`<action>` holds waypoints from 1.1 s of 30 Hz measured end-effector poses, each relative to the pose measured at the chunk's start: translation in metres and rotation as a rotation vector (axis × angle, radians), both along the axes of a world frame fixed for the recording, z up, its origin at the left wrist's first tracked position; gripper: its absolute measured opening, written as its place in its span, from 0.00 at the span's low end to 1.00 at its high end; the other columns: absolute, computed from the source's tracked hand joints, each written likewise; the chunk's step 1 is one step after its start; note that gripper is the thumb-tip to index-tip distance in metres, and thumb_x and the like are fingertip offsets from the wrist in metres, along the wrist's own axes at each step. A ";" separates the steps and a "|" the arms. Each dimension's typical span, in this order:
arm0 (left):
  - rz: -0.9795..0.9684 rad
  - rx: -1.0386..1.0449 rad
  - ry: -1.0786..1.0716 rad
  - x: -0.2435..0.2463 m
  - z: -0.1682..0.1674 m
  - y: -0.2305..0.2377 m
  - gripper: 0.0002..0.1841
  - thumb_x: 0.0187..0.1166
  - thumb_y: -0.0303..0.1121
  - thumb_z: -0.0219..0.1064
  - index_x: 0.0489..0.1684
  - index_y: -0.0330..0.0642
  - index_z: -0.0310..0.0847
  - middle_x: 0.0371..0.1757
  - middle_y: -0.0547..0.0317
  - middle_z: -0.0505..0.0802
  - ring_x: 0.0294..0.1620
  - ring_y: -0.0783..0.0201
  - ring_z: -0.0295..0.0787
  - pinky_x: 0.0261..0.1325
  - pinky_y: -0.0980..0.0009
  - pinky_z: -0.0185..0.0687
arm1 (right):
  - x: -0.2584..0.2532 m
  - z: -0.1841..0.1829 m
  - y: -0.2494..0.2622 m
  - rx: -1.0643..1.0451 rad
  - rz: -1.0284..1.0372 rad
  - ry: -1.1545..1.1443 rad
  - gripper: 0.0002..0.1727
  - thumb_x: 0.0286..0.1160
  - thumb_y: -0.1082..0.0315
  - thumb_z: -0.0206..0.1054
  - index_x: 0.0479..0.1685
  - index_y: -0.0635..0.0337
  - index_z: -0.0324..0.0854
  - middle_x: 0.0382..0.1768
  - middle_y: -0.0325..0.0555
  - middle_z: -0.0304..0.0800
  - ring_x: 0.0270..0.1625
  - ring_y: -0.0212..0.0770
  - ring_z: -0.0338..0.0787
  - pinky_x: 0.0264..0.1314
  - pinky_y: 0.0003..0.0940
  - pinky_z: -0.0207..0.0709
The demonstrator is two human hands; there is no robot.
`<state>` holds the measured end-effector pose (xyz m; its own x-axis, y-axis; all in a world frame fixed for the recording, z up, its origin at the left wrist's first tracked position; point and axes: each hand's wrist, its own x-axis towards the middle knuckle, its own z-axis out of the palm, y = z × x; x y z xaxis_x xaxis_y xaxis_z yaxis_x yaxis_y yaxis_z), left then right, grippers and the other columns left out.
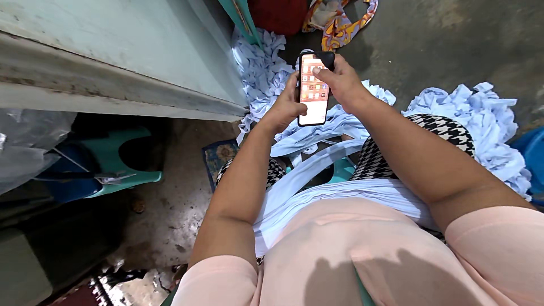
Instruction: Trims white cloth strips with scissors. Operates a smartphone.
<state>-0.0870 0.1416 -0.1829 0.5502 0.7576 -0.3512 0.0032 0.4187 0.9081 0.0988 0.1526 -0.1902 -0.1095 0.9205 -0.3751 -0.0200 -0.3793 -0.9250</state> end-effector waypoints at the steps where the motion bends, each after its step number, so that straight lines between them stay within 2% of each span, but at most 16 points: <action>1: -0.004 -0.001 -0.001 0.000 0.000 0.000 0.51 0.54 0.09 0.59 0.88 0.46 0.43 0.68 0.43 0.85 0.60 0.54 0.90 0.56 0.57 0.90 | 0.000 -0.001 0.000 0.000 -0.004 -0.010 0.26 0.85 0.58 0.64 0.76 0.61 0.68 0.59 0.53 0.86 0.55 0.41 0.92 0.58 0.41 0.88; 4: -0.009 0.002 -0.014 0.000 -0.001 0.000 0.51 0.54 0.08 0.60 0.88 0.45 0.44 0.69 0.43 0.84 0.60 0.53 0.90 0.57 0.56 0.90 | 0.000 0.000 0.000 -0.009 -0.009 -0.048 0.27 0.85 0.54 0.63 0.76 0.61 0.68 0.58 0.53 0.87 0.55 0.41 0.92 0.58 0.41 0.88; 7: -0.020 0.011 -0.015 0.001 -0.001 -0.001 0.51 0.53 0.09 0.60 0.87 0.45 0.45 0.69 0.44 0.84 0.60 0.54 0.90 0.57 0.57 0.90 | 0.000 -0.002 0.000 -0.003 -0.011 -0.096 0.28 0.83 0.55 0.66 0.76 0.61 0.69 0.59 0.53 0.86 0.58 0.41 0.91 0.63 0.42 0.86; 10: -0.036 0.014 -0.023 0.001 -0.001 -0.001 0.50 0.54 0.09 0.60 0.86 0.44 0.45 0.69 0.44 0.84 0.60 0.55 0.90 0.57 0.58 0.90 | 0.001 -0.004 0.001 -0.001 -0.014 -0.107 0.29 0.83 0.55 0.67 0.76 0.62 0.69 0.60 0.54 0.86 0.59 0.42 0.90 0.64 0.43 0.85; 14: -0.017 0.008 0.010 -0.001 0.001 0.001 0.50 0.55 0.10 0.60 0.88 0.45 0.44 0.68 0.43 0.84 0.60 0.54 0.90 0.57 0.57 0.89 | 0.000 0.000 0.000 -0.025 -0.003 -0.059 0.28 0.88 0.49 0.58 0.77 0.59 0.67 0.57 0.51 0.87 0.54 0.41 0.91 0.57 0.43 0.87; 19: 0.083 0.011 -0.001 -0.003 0.001 0.003 0.49 0.56 0.14 0.61 0.87 0.45 0.44 0.65 0.45 0.86 0.55 0.56 0.91 0.52 0.60 0.90 | -0.001 0.010 -0.004 -0.113 0.105 -0.020 0.29 0.94 0.49 0.47 0.85 0.55 0.61 0.62 0.50 0.86 0.57 0.42 0.91 0.56 0.42 0.87; 22: 0.160 0.001 -0.043 -0.005 0.003 0.006 0.49 0.59 0.13 0.61 0.88 0.44 0.41 0.66 0.43 0.85 0.57 0.54 0.91 0.55 0.58 0.90 | -0.003 0.015 -0.007 -0.167 0.183 -0.029 0.27 0.94 0.48 0.46 0.80 0.56 0.66 0.58 0.51 0.87 0.53 0.42 0.90 0.52 0.42 0.85; 24: 0.233 -0.034 -0.068 -0.005 0.005 0.008 0.47 0.63 0.12 0.57 0.89 0.46 0.40 0.68 0.42 0.84 0.57 0.52 0.90 0.56 0.54 0.90 | -0.003 0.015 -0.008 -0.168 0.227 -0.016 0.26 0.94 0.49 0.45 0.79 0.56 0.67 0.56 0.51 0.88 0.51 0.42 0.91 0.50 0.41 0.86; 27: 0.337 -0.083 -0.127 -0.006 0.008 0.010 0.38 0.78 0.22 0.51 0.90 0.50 0.39 0.69 0.44 0.82 0.61 0.51 0.89 0.60 0.52 0.89 | -0.004 0.016 -0.008 -0.183 0.265 -0.002 0.24 0.95 0.50 0.45 0.76 0.54 0.69 0.54 0.49 0.88 0.50 0.42 0.91 0.47 0.41 0.85; 29: 0.356 -0.093 -0.162 -0.009 0.009 0.011 0.30 0.91 0.38 0.46 0.91 0.53 0.37 0.71 0.46 0.82 0.65 0.51 0.87 0.64 0.51 0.87 | -0.005 0.017 -0.008 -0.215 0.270 0.031 0.22 0.95 0.51 0.44 0.76 0.51 0.68 0.55 0.49 0.89 0.52 0.45 0.92 0.45 0.45 0.87; 31: 0.362 -0.102 -0.181 -0.011 0.008 0.012 0.30 0.94 0.50 0.40 0.92 0.52 0.38 0.73 0.46 0.83 0.68 0.50 0.86 0.67 0.50 0.85 | -0.005 0.016 -0.007 -0.248 0.277 0.084 0.22 0.95 0.51 0.44 0.78 0.48 0.67 0.59 0.49 0.88 0.55 0.49 0.92 0.46 0.49 0.88; 33: 0.354 -0.109 -0.188 -0.013 0.008 0.013 0.31 0.93 0.56 0.35 0.91 0.52 0.41 0.75 0.46 0.82 0.70 0.50 0.85 0.68 0.49 0.84 | -0.005 0.013 -0.007 -0.254 0.276 0.124 0.21 0.95 0.51 0.43 0.77 0.47 0.66 0.60 0.50 0.88 0.54 0.50 0.93 0.44 0.49 0.88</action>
